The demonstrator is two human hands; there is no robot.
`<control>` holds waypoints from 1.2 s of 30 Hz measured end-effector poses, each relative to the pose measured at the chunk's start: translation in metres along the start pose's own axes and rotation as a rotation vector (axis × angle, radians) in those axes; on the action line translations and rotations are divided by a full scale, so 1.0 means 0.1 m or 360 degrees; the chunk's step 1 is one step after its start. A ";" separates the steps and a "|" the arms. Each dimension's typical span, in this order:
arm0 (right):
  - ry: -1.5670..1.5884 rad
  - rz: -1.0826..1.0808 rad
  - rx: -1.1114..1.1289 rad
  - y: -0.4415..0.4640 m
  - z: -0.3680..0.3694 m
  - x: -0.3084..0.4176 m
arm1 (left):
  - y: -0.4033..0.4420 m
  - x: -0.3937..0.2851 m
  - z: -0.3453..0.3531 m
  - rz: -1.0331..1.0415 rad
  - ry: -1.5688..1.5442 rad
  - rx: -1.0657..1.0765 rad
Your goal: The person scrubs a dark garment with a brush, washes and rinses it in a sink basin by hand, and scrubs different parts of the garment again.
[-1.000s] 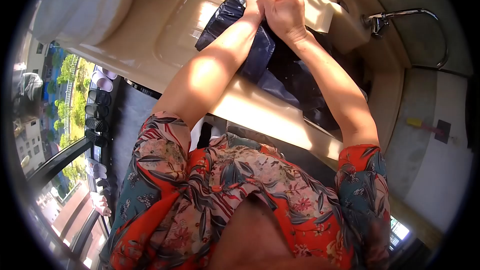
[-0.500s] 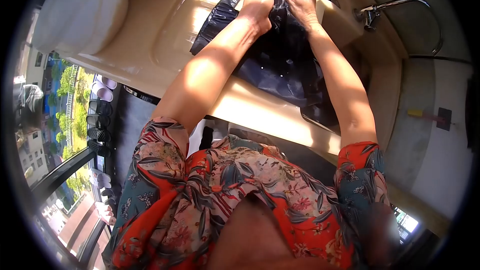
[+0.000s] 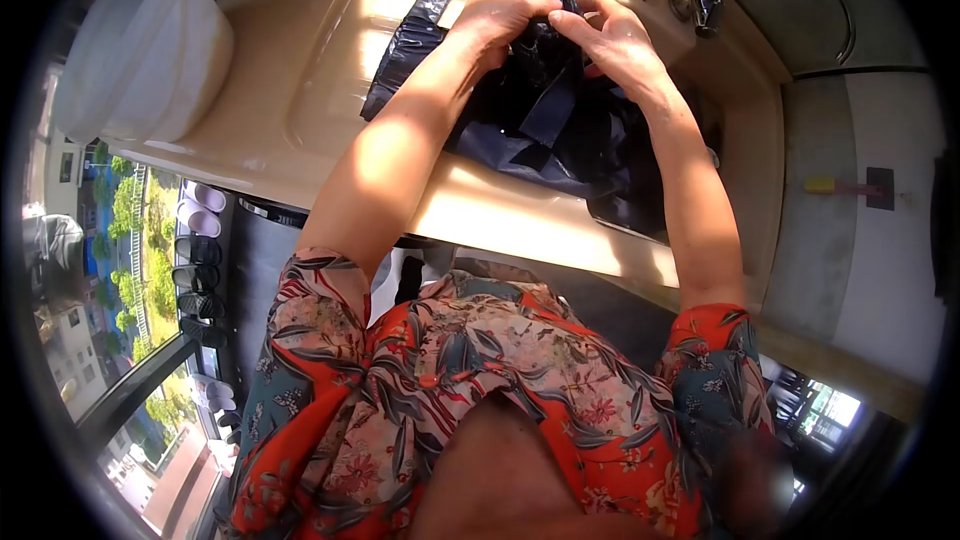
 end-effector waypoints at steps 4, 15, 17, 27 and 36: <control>0.0165 0.0176 0.0149 -0.05 -0.07 -0.31 | 0.01 -0.38 -0.25 0.0602 0.1066 -0.0531; 0.1117 0.0084 -0.0516 0.23 -0.07 -0.66 | 0.04 -0.05 0.03 0.0144 -0.0376 -0.0123; 0.1173 0.0060 -0.0567 0.36 0.04 -0.69 | -0.06 0.04 -0.02 -0.0021 -0.0624 -0.0431; -0.0280 -0.0462 -0.0769 0.04 0.27 0.52 | 0.08 0.37 -0.16 -0.0068 -0.1197 0.0080; -0.0404 -0.0683 -0.0637 -0.10 0.57 0.77 | -0.11 0.45 -0.27 -0.0025 -0.1259 -0.0397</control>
Point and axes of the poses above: each hand's wrist, its own y-axis towards the middle knuckle, its own z-axis out of the palm, x = y × z, the point moved 8 cm from there along y, towards the middle knuckle, and after that the axes turned 2 degrees about -y, right-handed, at the moved point
